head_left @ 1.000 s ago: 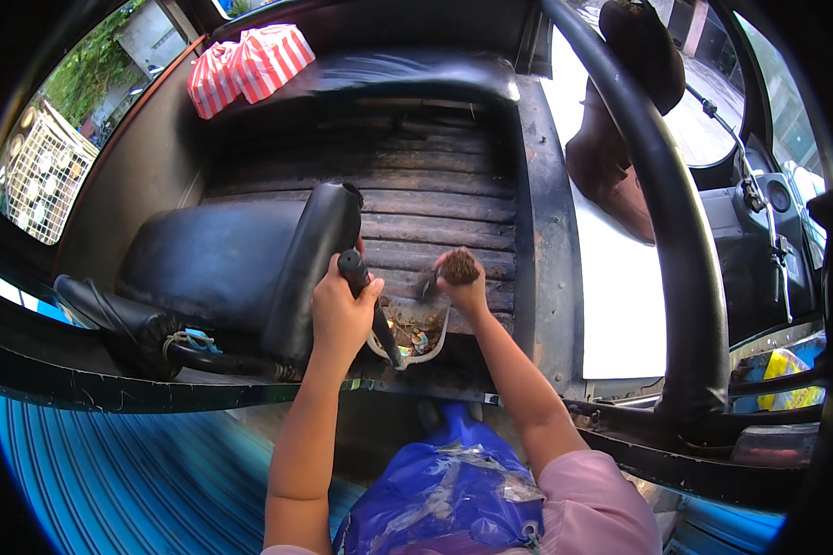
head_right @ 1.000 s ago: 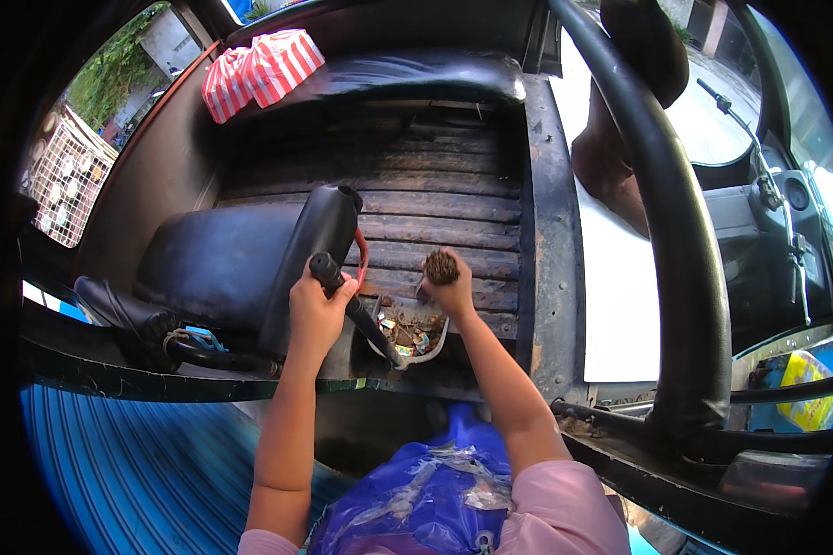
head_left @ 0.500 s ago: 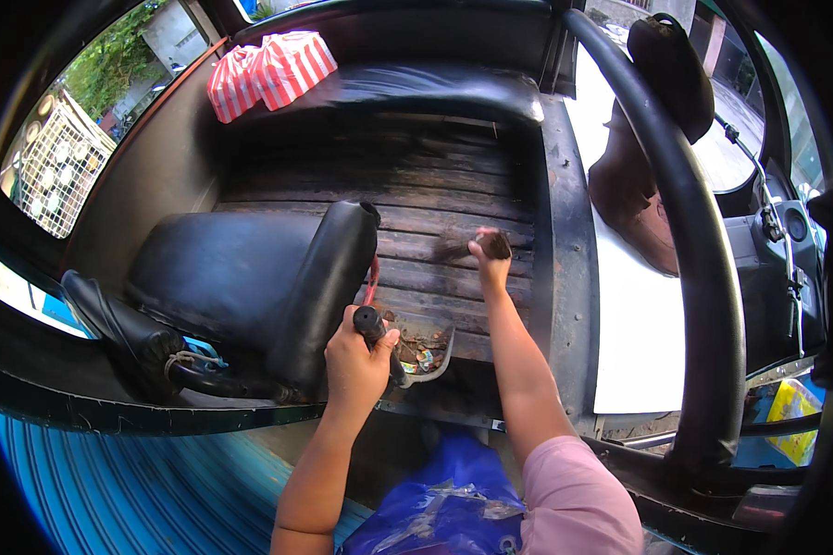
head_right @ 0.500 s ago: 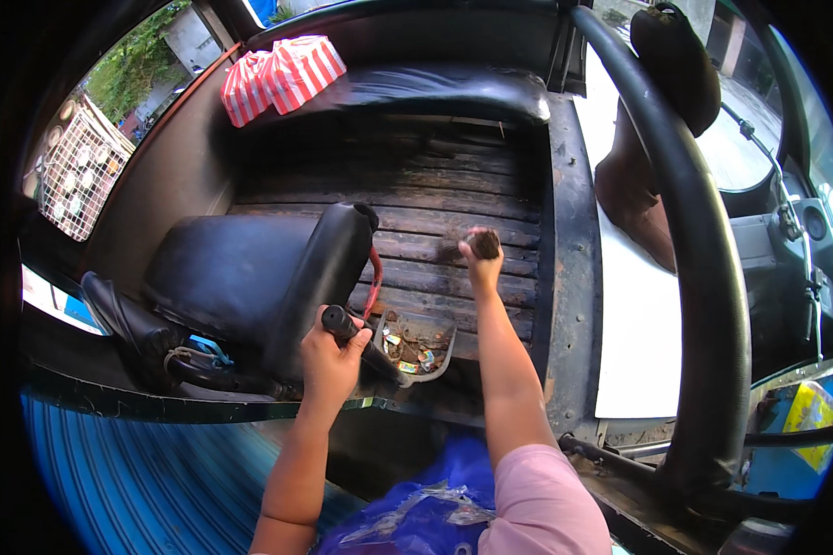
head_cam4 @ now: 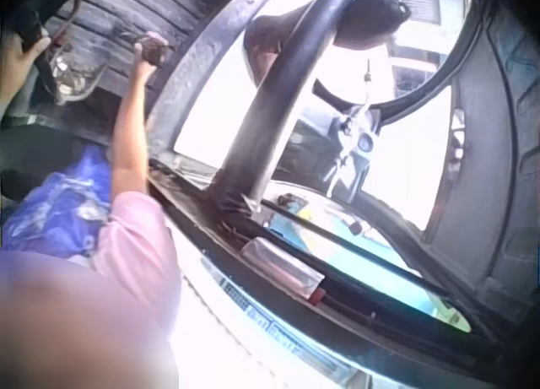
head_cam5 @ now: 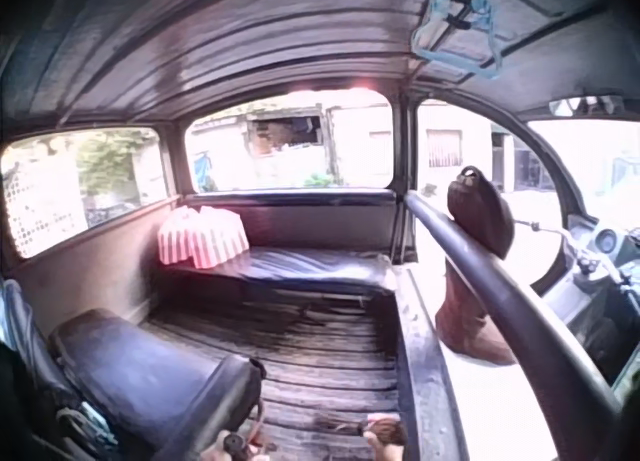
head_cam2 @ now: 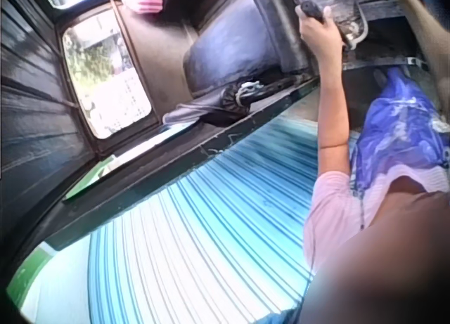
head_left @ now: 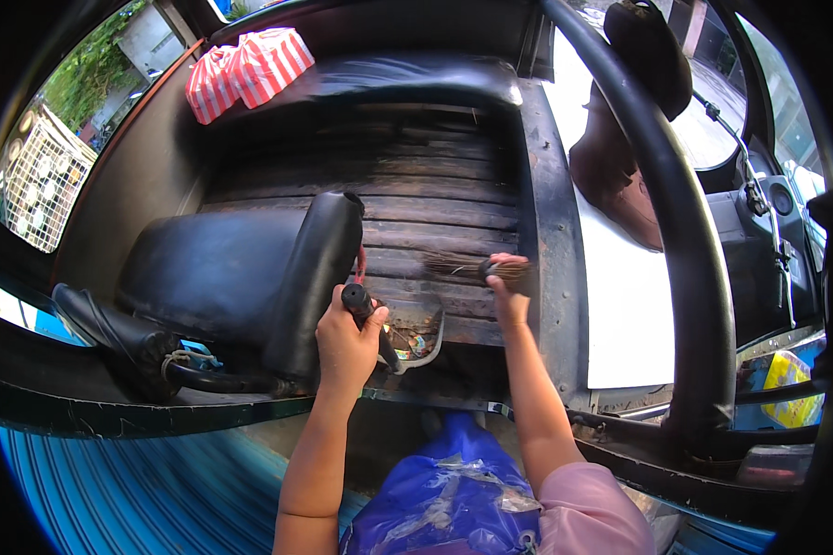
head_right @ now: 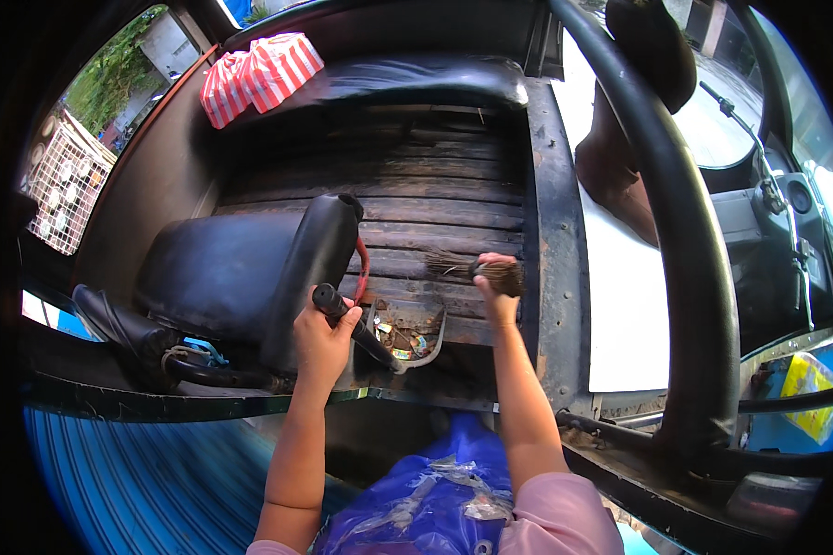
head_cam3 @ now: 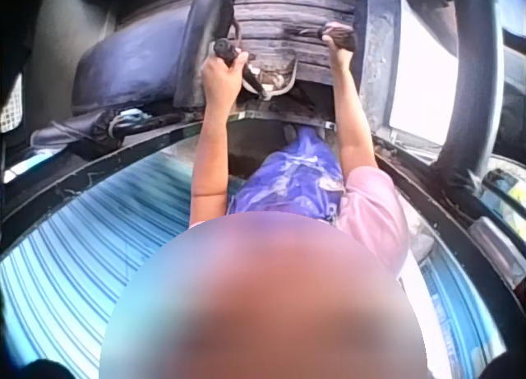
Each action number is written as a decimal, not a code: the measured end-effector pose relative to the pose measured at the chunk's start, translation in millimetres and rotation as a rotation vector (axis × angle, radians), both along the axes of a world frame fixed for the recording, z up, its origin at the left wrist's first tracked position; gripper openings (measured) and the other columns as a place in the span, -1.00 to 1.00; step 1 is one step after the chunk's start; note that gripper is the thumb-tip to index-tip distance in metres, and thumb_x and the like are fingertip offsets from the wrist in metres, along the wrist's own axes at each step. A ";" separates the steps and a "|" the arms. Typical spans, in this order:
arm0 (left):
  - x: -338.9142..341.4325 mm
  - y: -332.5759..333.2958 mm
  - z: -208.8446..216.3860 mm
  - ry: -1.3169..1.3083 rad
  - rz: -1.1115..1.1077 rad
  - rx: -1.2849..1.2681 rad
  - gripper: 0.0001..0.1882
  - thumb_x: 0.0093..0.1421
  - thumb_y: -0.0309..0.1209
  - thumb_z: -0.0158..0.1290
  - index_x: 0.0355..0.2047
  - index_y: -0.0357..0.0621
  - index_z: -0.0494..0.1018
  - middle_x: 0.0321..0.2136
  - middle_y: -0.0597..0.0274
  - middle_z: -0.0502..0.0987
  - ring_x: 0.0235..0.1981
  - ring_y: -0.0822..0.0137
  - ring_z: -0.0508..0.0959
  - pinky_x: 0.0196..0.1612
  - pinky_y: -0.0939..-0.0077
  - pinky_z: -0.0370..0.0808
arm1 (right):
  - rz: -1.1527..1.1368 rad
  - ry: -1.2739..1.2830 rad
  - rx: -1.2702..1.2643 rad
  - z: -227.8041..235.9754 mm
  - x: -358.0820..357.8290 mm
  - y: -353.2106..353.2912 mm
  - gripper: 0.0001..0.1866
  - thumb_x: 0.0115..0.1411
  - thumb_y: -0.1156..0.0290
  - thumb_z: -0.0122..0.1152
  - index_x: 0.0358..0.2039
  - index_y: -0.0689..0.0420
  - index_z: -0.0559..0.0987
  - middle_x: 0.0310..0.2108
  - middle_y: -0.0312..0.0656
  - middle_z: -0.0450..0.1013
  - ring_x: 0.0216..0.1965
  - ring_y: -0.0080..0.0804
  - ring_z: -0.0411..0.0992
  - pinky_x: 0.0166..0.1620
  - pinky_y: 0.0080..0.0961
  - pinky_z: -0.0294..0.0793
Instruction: The person sweeps debris from the floor of a three-wheeled vehicle using a broom and dustpan, then moves outside to sweep the ground and deposit the collected debris into a plastic bag. The person finishes by washing their hands at a sink.
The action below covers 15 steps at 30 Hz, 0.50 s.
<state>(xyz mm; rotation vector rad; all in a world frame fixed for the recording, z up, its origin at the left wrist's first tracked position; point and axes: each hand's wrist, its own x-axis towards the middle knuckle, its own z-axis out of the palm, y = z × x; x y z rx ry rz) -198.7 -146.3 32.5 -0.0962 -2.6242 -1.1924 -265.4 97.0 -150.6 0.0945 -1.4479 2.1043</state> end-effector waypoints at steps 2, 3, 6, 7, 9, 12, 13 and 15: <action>3.6 2.1 -2.0 0.014 0.009 -0.035 -0.71 0.09 -0.43 0.25 -0.34 -0.21 0.34 -0.45 0.11 0.59 -0.37 0.01 0.62 -0.25 0.20 0.52 | -0.039 -0.153 0.177 -10.4 11.0 -9.6 -0.66 -0.14 0.65 0.22 -0.28 0.13 0.45 -0.22 -0.18 0.49 -0.10 -0.39 0.44 0.07 -0.42 0.36; 4.7 2.5 -2.7 0.035 0.007 -0.043 -0.71 0.09 -0.43 0.25 -0.34 -0.21 0.34 -0.45 0.11 0.59 -0.37 0.01 0.62 -0.26 0.19 0.52 | 0.066 -0.114 0.155 -13.4 19.8 -10.8 -0.64 -0.14 0.64 0.23 -0.27 0.12 0.44 -0.22 -0.17 0.47 -0.09 -0.36 0.43 0.07 -0.39 0.35; 11.7 0.1 -3.5 0.037 0.011 -0.034 -0.72 0.09 -0.44 0.25 -0.33 -0.21 0.34 -0.45 0.09 0.59 -0.37 0.01 0.62 -0.27 0.20 0.52 | 0.195 -0.085 0.004 -10.8 43.0 -0.9 -0.61 -0.15 0.62 0.23 -0.24 0.11 0.43 -0.24 -0.18 0.43 -0.10 -0.35 0.41 0.07 -0.37 0.34; 15.2 -1.5 -3.1 0.014 0.011 0.016 -0.73 0.10 -0.43 0.25 -0.34 -0.21 0.35 -0.45 0.09 0.58 -0.38 0.01 0.62 -0.27 0.22 0.51 | 0.190 -0.085 -0.038 -7.4 43.6 3.5 -0.61 -0.15 0.62 0.23 -0.24 0.11 0.42 -0.25 -0.18 0.43 -0.10 -0.34 0.41 0.07 -0.37 0.34; 25.8 -4.2 -2.3 0.012 0.038 0.002 -0.74 0.10 -0.44 0.25 -0.34 -0.21 0.36 -0.46 0.09 0.57 -0.39 0.02 0.61 -0.27 0.24 0.51 | 0.157 -0.013 -0.108 -0.7 34.9 7.6 -0.60 -0.12 0.61 0.26 -0.21 0.12 0.42 -0.23 -0.17 0.44 -0.06 -0.34 0.41 0.10 -0.35 0.34; 39.1 -4.9 -2.5 0.052 0.056 0.036 -0.75 0.10 -0.44 0.25 -0.34 -0.21 0.38 -0.47 0.08 0.55 -0.40 0.05 0.60 -0.28 0.26 0.51 | 0.067 0.009 0.033 1.9 6.0 -6.6 -0.60 -0.12 0.59 0.28 -0.21 0.12 0.42 -0.20 -0.17 0.45 -0.03 -0.34 0.40 0.13 -0.34 0.33; 42.0 -4.0 -3.7 0.058 0.061 0.047 -0.75 0.10 -0.45 0.25 -0.34 -0.21 0.38 -0.47 0.08 0.55 -0.40 0.05 0.60 -0.28 0.25 0.50 | 0.039 0.011 0.098 0.6 -0.2 -13.7 -0.58 -0.13 0.60 0.29 -0.20 0.12 0.42 -0.19 -0.18 0.46 -0.03 -0.34 0.41 0.14 -0.34 0.33; 44.2 -0.8 -8.0 0.069 0.074 0.065 -0.75 0.09 -0.45 0.25 -0.33 -0.22 0.38 -0.46 0.07 0.55 -0.40 0.04 0.60 -0.28 0.24 0.50 | 0.103 -0.072 0.110 -1.8 -3.1 -24.1 -0.60 -0.19 0.65 0.25 -0.26 0.14 0.46 -0.23 -0.21 0.49 -0.10 -0.38 0.44 0.07 -0.41 0.38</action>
